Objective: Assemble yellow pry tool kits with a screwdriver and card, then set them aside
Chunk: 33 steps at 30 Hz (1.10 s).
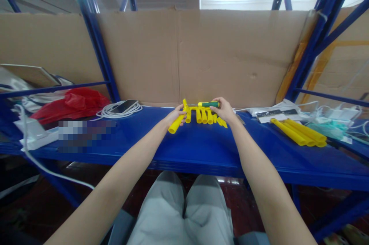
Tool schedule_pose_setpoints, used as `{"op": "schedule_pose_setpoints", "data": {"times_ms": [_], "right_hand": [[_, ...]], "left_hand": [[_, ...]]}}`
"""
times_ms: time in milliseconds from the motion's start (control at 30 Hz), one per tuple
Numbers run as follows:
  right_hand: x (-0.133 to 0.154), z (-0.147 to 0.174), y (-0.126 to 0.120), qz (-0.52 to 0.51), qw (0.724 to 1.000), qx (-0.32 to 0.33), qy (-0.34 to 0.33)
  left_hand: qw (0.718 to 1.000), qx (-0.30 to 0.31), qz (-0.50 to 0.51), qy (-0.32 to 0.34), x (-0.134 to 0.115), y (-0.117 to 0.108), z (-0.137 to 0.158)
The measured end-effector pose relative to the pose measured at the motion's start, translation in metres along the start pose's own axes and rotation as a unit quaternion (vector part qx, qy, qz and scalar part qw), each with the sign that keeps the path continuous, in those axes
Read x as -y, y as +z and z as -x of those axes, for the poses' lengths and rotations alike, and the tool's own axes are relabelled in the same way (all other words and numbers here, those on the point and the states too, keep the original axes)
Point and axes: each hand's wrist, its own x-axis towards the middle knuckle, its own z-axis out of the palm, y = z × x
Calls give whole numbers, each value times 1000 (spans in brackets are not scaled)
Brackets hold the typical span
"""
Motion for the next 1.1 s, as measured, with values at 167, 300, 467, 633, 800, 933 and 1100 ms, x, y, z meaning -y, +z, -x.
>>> {"op": "schedule_pose_setpoints", "data": {"times_ms": [167, 300, 467, 633, 800, 933, 1100], "right_hand": [[1, 1, -2, 31, 999, 1, -10], [7, 3, -2, 62, 998, -8, 8], [20, 8, 2, 33, 993, -25, 107], [36, 16, 4, -7, 983, -75, 164], [45, 17, 3, -127, 951, -86, 270], [48, 13, 0, -251, 908, -41, 334], [46, 11, -2, -302, 911, 11, 280]], "left_hand": [[1000, -13, -15, 3, 1, 3, 7], [999, -18, -37, -1, 2, 4, 9], [999, -8, -42, 3, 4, 7, 7], [998, -7, -55, -17, 9, 13, 6], [998, -12, -56, -28, 11, 15, 5], [998, -19, -43, -37, 10, 14, 3], [999, -15, -27, -40, 9, 12, 0]]}}
